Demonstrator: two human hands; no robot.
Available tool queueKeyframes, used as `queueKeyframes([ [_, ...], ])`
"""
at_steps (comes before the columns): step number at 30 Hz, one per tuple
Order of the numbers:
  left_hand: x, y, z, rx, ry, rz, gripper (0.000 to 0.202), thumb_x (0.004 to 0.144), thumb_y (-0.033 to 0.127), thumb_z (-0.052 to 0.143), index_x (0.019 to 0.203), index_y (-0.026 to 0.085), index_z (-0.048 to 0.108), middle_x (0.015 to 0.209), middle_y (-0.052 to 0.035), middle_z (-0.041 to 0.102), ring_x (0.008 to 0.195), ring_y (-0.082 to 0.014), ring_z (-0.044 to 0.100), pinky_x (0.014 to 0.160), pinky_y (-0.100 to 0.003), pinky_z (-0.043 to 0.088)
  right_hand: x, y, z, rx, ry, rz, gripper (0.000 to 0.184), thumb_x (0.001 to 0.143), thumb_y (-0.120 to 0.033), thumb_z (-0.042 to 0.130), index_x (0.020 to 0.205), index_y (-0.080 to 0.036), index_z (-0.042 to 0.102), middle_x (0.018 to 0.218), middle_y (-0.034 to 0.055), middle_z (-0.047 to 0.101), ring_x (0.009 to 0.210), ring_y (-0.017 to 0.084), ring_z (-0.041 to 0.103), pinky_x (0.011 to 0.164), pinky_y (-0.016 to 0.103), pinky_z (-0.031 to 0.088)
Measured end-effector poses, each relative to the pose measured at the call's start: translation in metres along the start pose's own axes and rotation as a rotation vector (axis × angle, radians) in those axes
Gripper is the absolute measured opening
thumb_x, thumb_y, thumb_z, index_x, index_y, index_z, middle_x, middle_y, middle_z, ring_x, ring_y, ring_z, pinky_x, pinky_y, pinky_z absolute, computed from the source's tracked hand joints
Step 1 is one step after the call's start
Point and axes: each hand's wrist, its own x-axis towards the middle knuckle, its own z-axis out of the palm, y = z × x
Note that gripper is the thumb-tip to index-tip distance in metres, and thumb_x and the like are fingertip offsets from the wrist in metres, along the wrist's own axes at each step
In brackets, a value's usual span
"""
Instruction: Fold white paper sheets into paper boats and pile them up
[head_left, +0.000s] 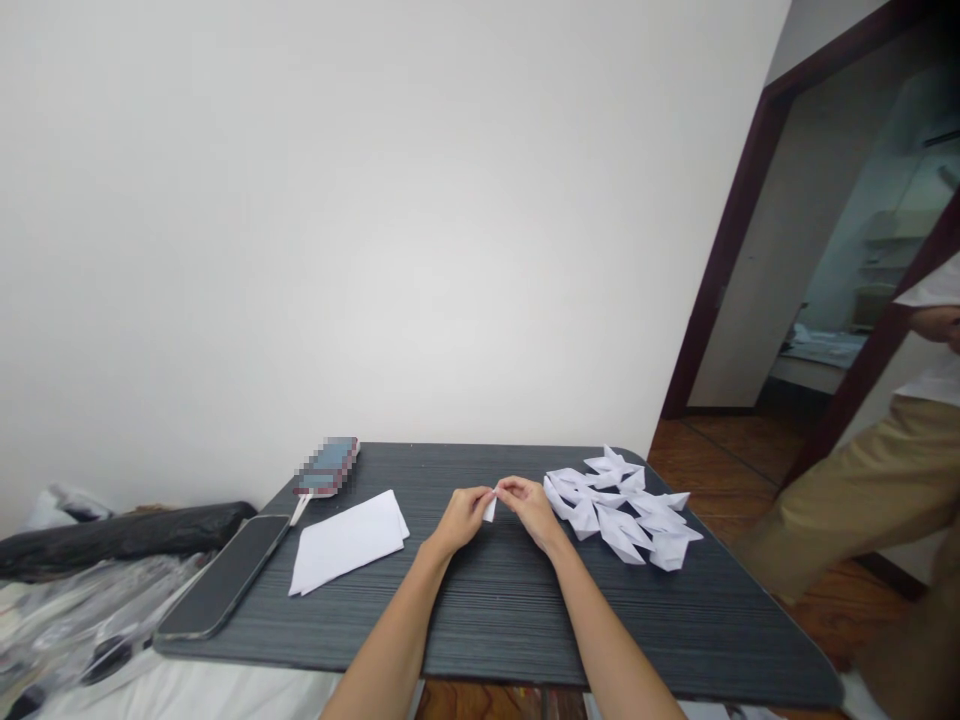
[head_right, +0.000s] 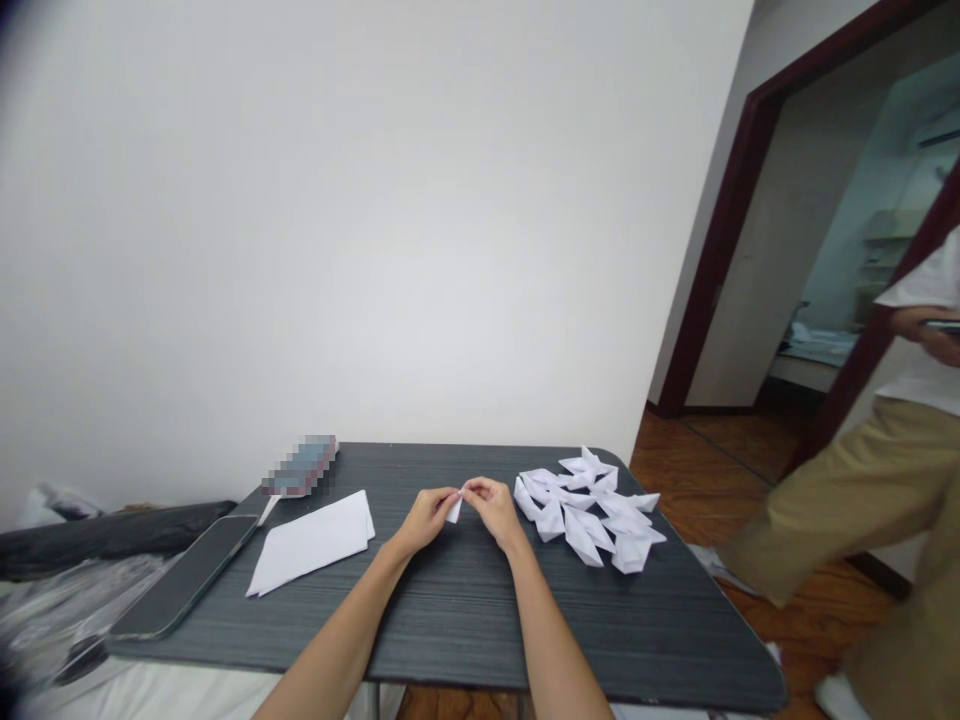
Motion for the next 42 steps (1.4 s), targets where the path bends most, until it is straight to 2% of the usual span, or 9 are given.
queueKeyframes([
  [2, 0.0, -0.001, 0.0, -0.019, -0.016, -0.01, 0.039, 0.08, 0.038, 0.034, 0.077, 0.011, 0.062, 0.062, -0.0024, 0.059, 0.055, -0.0107, 0.047, 0.053, -0.019, 0.034, 0.001, 0.001, -0.002, 0.005, 0.019, -0.011, 0.018, 0.061, -0.032, 0.06, 0.067, -0.015, 0.057, 0.059, -0.0011, 0.053, 0.052, 0.009, 0.044, 0.046, 0.02, 0.033],
  [7, -0.002, -0.009, 0.003, -0.119, -0.114, -0.104, 0.037, 0.077, 0.041, 0.039, 0.075, 0.01, 0.059, 0.045, 0.0015, 0.053, 0.038, -0.0069, 0.043, 0.048, -0.017, 0.035, 0.003, 0.005, -0.006, 0.025, 0.053, -0.052, 0.017, 0.065, -0.032, 0.057, 0.068, -0.016, 0.054, 0.058, -0.0026, 0.049, 0.049, 0.007, 0.04, 0.045, 0.019, 0.031],
  [11, -0.002, -0.013, 0.006, -0.196, -0.109, -0.129, 0.036, 0.078, 0.04, 0.037, 0.071, 0.01, 0.056, 0.053, -0.0012, 0.058, 0.035, -0.0049, 0.043, 0.042, -0.016, 0.035, 0.003, 0.004, -0.003, 0.029, 0.028, -0.025, 0.022, 0.065, -0.037, 0.056, 0.07, -0.015, 0.055, 0.056, -0.0025, 0.048, 0.047, 0.007, 0.038, 0.043, 0.019, 0.029],
  [17, -0.001, -0.009, 0.004, -0.236, -0.08, -0.137, 0.039, 0.077, 0.042, 0.038, 0.067, 0.01, 0.056, 0.05, -0.0006, 0.055, 0.032, -0.0038, 0.04, 0.035, -0.014, 0.03, -0.002, -0.006, 0.001, -0.07, -0.066, -0.025, 0.029, 0.066, -0.04, 0.053, 0.071, -0.012, 0.059, 0.052, -0.002, 0.048, 0.045, 0.006, 0.038, 0.043, 0.019, 0.028],
  [23, -0.001, -0.012, 0.009, -0.36, -0.164, -0.155, 0.042, 0.079, 0.044, 0.034, 0.071, 0.008, 0.056, 0.051, -0.0029, 0.058, 0.029, -0.0035, 0.041, 0.031, -0.013, 0.027, -0.002, -0.004, 0.003, -0.057, -0.01, -0.024, 0.033, 0.068, -0.042, 0.05, 0.06, -0.011, 0.057, 0.04, -0.0056, 0.037, 0.038, 0.004, 0.029, 0.038, 0.019, 0.02],
  [29, 0.001, -0.025, 0.021, -0.599, -0.291, -0.191, 0.036, 0.078, 0.043, 0.038, 0.084, 0.008, 0.047, 0.062, -0.0087, 0.061, 0.047, -0.014, 0.059, 0.039, -0.018, 0.041, 0.001, 0.008, 0.002, -0.045, 0.132, 0.063, 0.038, 0.063, -0.049, 0.052, 0.052, -0.013, 0.05, 0.033, -0.008, 0.03, 0.032, 0.003, 0.022, 0.033, 0.019, 0.015],
  [37, 0.002, -0.034, 0.023, -0.564, -0.221, -0.254, 0.039, 0.076, 0.046, 0.038, 0.071, 0.009, 0.048, 0.055, -0.0104, 0.062, 0.041, -0.0152, 0.058, 0.031, -0.017, 0.036, -0.002, 0.007, 0.003, -0.074, 0.134, 0.094, 0.038, 0.066, -0.048, 0.05, 0.047, -0.015, 0.045, 0.027, -0.0061, 0.036, 0.025, 0.004, 0.024, 0.03, 0.018, 0.014],
  [39, 0.004, -0.032, 0.021, -0.619, -0.222, -0.295, 0.043, 0.074, 0.047, 0.04, 0.071, 0.006, 0.052, 0.063, -0.0145, 0.064, 0.048, -0.0175, 0.06, 0.036, -0.019, 0.041, -0.002, 0.005, 0.003, -0.07, 0.115, 0.08, 0.037, 0.068, -0.047, 0.049, 0.052, -0.014, 0.048, 0.028, -0.0058, 0.038, 0.025, 0.004, 0.026, 0.03, 0.018, 0.015],
  [42, 0.007, -0.026, 0.015, -0.722, -0.217, -0.372, 0.047, 0.073, 0.047, 0.044, 0.076, 0.002, 0.057, 0.073, -0.0186, 0.064, 0.064, -0.0214, 0.062, 0.054, -0.027, 0.049, 0.0, 0.003, 0.004, -0.037, 0.078, 0.032, 0.033, 0.068, -0.045, 0.05, 0.062, -0.013, 0.054, 0.032, -0.006, 0.041, 0.029, 0.004, 0.031, 0.032, 0.017, 0.022],
])
